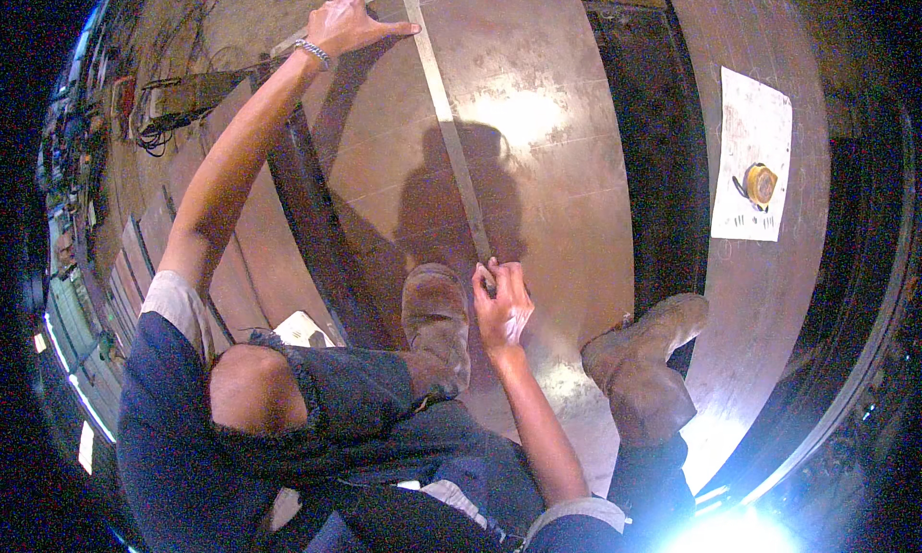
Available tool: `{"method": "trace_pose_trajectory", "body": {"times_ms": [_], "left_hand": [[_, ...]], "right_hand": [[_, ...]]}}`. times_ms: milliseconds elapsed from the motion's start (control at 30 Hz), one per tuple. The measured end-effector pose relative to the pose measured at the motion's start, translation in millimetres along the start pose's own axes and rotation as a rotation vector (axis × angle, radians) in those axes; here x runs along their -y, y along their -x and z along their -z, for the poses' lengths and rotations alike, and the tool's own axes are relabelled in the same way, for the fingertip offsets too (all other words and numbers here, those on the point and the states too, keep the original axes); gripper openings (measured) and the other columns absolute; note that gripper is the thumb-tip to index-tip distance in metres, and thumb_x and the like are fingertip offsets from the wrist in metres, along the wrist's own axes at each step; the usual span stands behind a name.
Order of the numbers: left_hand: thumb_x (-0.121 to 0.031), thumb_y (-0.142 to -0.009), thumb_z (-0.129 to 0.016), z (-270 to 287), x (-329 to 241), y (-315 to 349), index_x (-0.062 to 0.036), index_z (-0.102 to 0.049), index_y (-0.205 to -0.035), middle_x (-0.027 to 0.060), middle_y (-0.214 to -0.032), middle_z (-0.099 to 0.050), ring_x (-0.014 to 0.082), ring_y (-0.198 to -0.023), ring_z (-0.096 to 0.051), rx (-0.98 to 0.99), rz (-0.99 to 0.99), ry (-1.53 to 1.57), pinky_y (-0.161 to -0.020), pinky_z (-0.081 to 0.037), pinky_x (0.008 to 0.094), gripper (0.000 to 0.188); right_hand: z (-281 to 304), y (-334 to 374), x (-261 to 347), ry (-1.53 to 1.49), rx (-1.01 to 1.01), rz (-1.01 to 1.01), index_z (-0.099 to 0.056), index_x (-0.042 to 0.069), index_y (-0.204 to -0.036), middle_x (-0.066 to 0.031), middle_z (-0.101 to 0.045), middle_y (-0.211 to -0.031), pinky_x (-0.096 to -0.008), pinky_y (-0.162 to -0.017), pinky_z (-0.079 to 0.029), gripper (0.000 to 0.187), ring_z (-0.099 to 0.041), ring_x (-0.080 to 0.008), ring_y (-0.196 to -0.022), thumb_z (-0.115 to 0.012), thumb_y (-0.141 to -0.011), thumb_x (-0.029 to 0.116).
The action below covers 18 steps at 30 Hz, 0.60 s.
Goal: The person measures a large metal sheet using a tape measure and a straight edge, marking measurements with a marker. The person also consults a document with handwritten notes during the process.
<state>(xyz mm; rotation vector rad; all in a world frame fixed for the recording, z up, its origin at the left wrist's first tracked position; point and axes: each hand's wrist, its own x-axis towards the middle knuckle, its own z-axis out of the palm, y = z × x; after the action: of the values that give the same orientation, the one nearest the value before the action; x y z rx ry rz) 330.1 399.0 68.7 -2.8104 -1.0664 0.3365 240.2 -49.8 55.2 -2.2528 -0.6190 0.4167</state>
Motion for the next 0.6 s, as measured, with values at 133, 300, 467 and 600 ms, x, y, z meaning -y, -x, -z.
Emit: {"method": "trace_pose_trajectory", "body": {"times_ms": [133, 300, 467, 600], "left_hand": [[-0.096, -0.052, -0.054, 6, -8, 1, 0.0144, -0.067, -0.103, 0.0314, -0.114, -0.062, 0.0398, -0.103, -0.065, 0.062, 0.003, 0.003, -0.086, -0.054, 0.0442, 0.122], [-0.097, -0.048, -0.055, 5, -16, 6, 0.0142, -0.061, -0.113, 0.0305, -0.117, -0.060, 0.0386, -0.105, -0.064, 0.084, 0.043, 0.012, -0.085, -0.054, 0.0438, 0.129], [-0.096, -0.050, -0.056, 4, -14, 10, 0.0144, -0.055, -0.124, 0.0316, -0.130, -0.054, 0.0421, -0.116, -0.058, 0.014, 0.091, 0.004, -0.096, -0.049, 0.0459, 0.132], [-0.094, -0.052, -0.057, 10, -11, 4, 0.0138, -0.053, -0.127, 0.0325, -0.135, -0.050, 0.0429, -0.119, -0.057, 0.138, 0.083, 0.024, -0.097, -0.049, 0.0462, 0.132]], "right_hand": [[1, -1, 1, 0.022, -0.004, 0.010, -0.065, 0.000, -0.087, -0.0129, -0.061, -0.084, -0.0367, -0.064, -0.051, 0.014, -0.064, -0.0289, -0.072, -0.075, -0.080, 0.007], [-1, 1, -11, 0.081, -0.022, 0.079, -0.064, 0.004, -0.091, -0.0099, -0.061, -0.087, -0.0378, -0.061, -0.053, 0.018, -0.066, -0.0284, -0.073, -0.076, -0.079, 0.010], [-4, 3, -11, 0.045, -0.045, 0.064, -0.065, 0.004, -0.093, -0.0087, -0.062, -0.087, -0.0372, -0.061, -0.053, 0.018, -0.066, -0.0278, -0.072, -0.076, -0.080, 0.011], [-4, 4, -11, 0.044, -0.044, 0.050, -0.064, 0.005, -0.093, -0.0084, -0.062, -0.087, -0.0367, -0.060, -0.053, 0.018, -0.066, -0.0276, -0.072, -0.076, -0.080, 0.011]]}}
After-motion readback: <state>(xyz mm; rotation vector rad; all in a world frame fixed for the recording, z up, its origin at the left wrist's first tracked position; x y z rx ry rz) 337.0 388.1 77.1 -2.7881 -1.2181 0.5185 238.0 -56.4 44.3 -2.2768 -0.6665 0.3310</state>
